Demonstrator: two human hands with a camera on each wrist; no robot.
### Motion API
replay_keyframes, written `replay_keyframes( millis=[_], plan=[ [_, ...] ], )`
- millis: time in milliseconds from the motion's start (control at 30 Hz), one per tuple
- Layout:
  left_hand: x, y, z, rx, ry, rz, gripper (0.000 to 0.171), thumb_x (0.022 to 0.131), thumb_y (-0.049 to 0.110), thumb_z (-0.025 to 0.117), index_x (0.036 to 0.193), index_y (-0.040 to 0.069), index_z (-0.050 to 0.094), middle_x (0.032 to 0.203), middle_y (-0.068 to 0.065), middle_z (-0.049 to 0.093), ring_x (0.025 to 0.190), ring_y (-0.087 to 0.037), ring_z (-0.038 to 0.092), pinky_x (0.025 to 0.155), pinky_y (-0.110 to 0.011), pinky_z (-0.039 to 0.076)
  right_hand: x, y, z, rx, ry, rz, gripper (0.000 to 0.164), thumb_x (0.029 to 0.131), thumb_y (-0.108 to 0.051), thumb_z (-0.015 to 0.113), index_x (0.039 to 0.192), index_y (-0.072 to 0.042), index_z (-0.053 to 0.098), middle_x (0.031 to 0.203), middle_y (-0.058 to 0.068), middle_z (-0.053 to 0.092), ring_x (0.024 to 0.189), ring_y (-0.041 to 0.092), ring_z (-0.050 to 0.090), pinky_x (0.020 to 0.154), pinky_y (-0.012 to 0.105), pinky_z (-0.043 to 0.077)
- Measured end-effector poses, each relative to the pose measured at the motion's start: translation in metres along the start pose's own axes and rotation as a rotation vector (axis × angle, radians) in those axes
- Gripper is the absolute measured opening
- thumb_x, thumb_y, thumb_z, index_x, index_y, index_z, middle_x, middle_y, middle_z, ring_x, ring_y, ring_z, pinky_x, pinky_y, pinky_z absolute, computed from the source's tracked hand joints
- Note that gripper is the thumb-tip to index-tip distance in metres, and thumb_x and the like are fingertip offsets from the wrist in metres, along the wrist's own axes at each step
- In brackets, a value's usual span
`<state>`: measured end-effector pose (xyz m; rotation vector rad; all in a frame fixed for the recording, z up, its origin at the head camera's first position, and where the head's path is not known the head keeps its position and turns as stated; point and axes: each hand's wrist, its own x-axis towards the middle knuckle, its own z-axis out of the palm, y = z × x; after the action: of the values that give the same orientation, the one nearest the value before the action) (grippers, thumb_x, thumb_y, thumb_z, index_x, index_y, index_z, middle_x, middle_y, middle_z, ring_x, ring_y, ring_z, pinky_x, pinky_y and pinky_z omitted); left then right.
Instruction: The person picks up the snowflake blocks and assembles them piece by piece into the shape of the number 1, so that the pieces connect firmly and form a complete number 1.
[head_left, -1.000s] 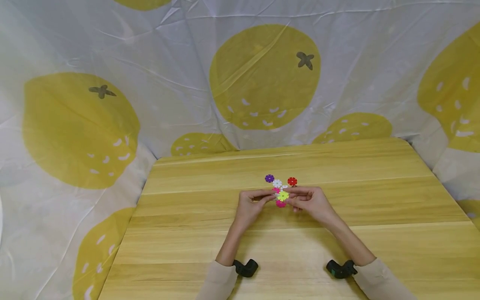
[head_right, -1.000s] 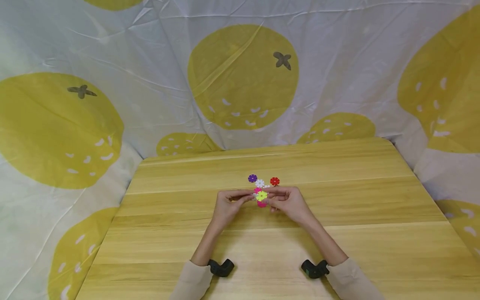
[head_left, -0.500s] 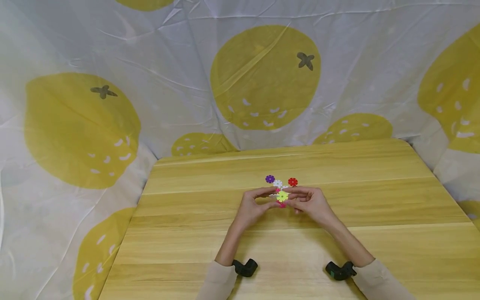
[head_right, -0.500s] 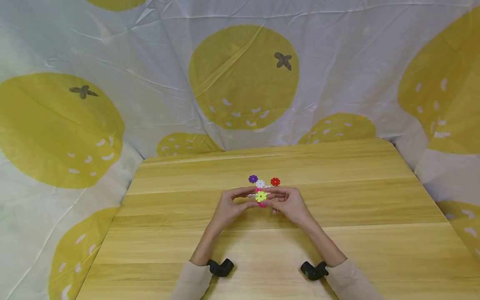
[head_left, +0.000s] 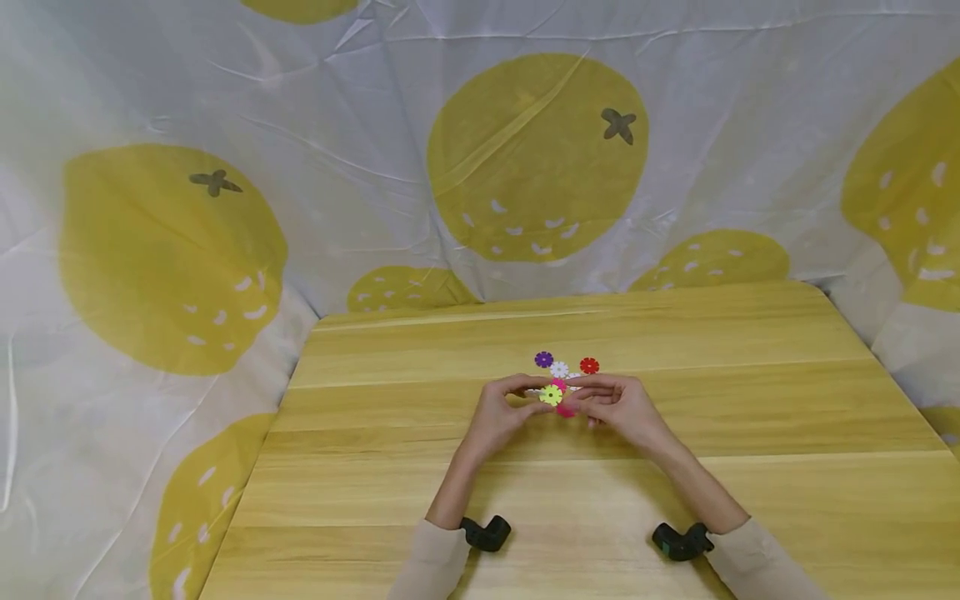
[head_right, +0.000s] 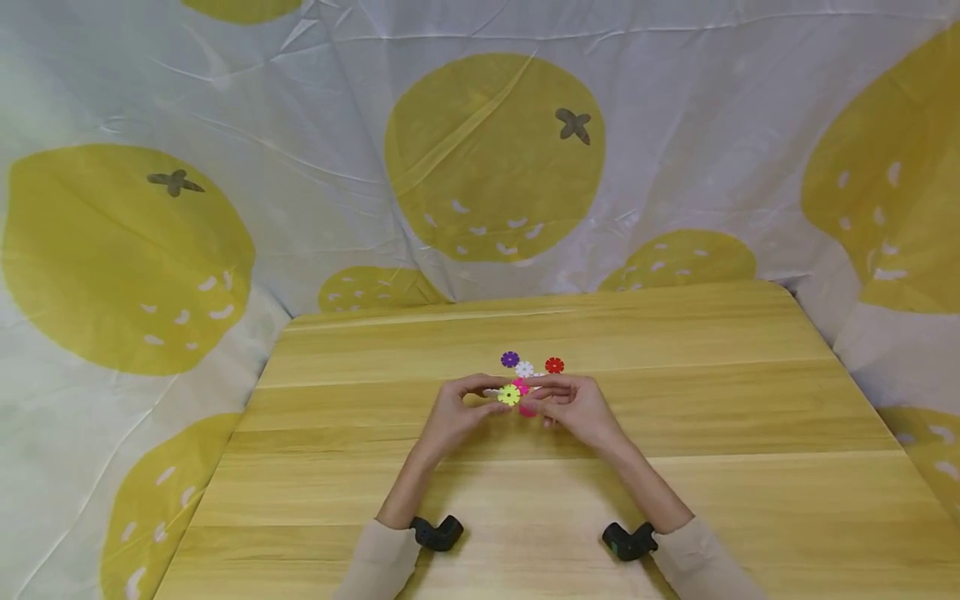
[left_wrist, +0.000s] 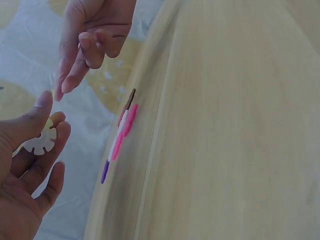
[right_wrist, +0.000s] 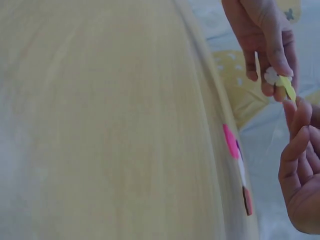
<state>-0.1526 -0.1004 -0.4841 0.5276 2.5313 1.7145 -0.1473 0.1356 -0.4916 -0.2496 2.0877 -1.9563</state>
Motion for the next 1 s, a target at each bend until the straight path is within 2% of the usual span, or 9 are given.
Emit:
replay_keyframes(
  millis=[200,467,633,833,1000],
  plan=[
    [0.0,-0.005,-0.008,-0.024,0.007,-0.014,0.033,0.086,0.012,0.084,0.119,0.01,0.078,0.119,-0.006,0.078,0.104,-0.026,0.07,0.097,-0.05,0.056,0.006,0.003,-0.006,-0.084,0.027,0.039,0.035,0.094,-0.009,0.076,0.126,0.004,0.07,0.113,0.022,0.077,0.073,0.022,0.072,0.06,0.029,0.058],
    [0.001,-0.009,-0.011,-0.039,-0.001,-0.022,0.031,0.085,0.012,0.085,0.116,0.013,0.079,0.114,-0.005,0.078,0.102,-0.027,0.07,0.097,-0.052,0.056,0.011,0.006,-0.006,-0.18,0.009,0.084,0.033,0.09,-0.007,0.079,0.122,0.003,0.073,0.115,0.024,0.075,0.064,0.017,0.063,0.055,0.027,0.052],
    [0.0,-0.011,-0.012,-0.029,0.009,-0.028,0.031,0.085,0.011,0.084,0.116,0.012,0.079,0.115,-0.006,0.078,0.103,-0.028,0.07,0.095,-0.05,0.057,0.015,0.01,-0.003,-0.202,-0.005,0.114,0.034,0.089,-0.009,0.081,0.121,0.002,0.074,0.103,0.017,0.075,0.063,0.012,0.058,0.053,0.025,0.051],
    [0.0,-0.01,-0.012,-0.02,-0.003,-0.022,0.031,0.086,0.009,0.083,0.117,0.012,0.079,0.115,-0.007,0.078,0.102,-0.027,0.07,0.094,-0.049,0.058,0.018,0.013,0.001,-0.238,0.0,0.091,0.029,0.087,-0.005,0.082,0.115,0.002,0.076,0.081,0.008,0.065,0.055,0.011,0.05,0.048,0.021,0.045],
    [0.001,-0.011,-0.012,-0.029,-0.021,-0.014,0.029,0.087,0.01,0.082,0.116,0.015,0.08,0.114,-0.005,0.079,0.1,-0.025,0.07,0.094,-0.049,0.058,0.02,0.013,0.004,-0.318,0.013,0.076,0.028,0.085,-0.005,0.083,0.112,0.0,0.078,0.074,0.005,0.061,0.054,0.012,0.05,0.048,0.021,0.043]
  ],
)
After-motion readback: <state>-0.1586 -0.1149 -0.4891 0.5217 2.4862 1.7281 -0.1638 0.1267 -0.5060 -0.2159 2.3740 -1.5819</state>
